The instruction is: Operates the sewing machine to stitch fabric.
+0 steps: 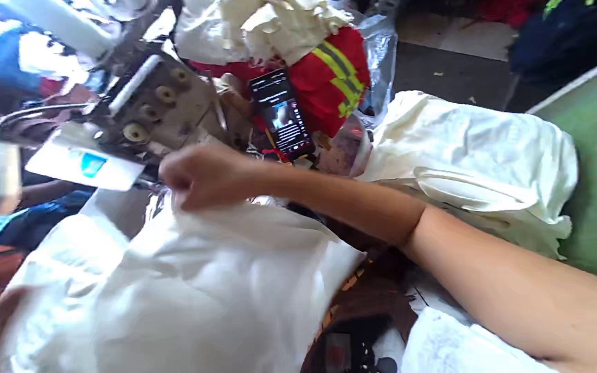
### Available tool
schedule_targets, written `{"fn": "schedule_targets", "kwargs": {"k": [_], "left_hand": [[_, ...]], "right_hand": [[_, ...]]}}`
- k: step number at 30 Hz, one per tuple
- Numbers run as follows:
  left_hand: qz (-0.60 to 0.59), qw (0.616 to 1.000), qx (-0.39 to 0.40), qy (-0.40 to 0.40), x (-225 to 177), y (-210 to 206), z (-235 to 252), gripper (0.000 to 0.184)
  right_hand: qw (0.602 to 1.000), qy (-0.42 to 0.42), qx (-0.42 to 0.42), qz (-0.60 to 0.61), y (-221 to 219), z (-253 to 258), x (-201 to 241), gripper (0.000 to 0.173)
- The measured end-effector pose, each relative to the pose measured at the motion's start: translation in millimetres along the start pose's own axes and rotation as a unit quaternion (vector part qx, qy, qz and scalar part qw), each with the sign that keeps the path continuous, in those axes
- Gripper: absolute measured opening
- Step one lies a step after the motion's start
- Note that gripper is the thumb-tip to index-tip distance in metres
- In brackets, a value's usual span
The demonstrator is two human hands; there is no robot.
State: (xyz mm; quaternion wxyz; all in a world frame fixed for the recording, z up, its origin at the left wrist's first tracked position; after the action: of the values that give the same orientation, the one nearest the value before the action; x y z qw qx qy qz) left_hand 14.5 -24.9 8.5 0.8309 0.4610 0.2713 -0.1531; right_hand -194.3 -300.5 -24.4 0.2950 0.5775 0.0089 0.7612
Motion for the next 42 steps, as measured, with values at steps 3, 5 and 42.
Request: {"fn": "schedule_targets", "kwargs": {"k": [3, 5, 42], "left_hand": [[-0.017, 0.99, 0.14, -0.023, -51, -107, 18, 0.082], [-0.017, 0.995, 0.098, 0.027, -52, -142, 15, 0.069], [-0.023, 0.981, -0.194, -0.006, -103, -138, 28, 0.014]], "right_hand": [[0.993, -0.035, 0.102, 0.039, -41, -17, 2, 0.01], [0.989, -0.027, 0.129, 0.073, -47, -20, -1, 0.022], [0.994, -0.035, -0.021, 0.099, -36, -48, -20, 0.035]]}}
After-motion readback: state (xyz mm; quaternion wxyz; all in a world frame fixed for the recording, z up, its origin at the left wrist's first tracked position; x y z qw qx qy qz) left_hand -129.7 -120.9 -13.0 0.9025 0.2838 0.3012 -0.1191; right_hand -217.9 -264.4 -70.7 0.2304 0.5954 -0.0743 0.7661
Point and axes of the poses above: each hand's wrist, its own z-axis towards the middle knuckle, its own y-axis out of the back of the hand, x = y × z, the point moved 3 cm from there along z, towards the middle knuckle, and after that the axes turned 13 degrees about -y, right-handed, at the moved point
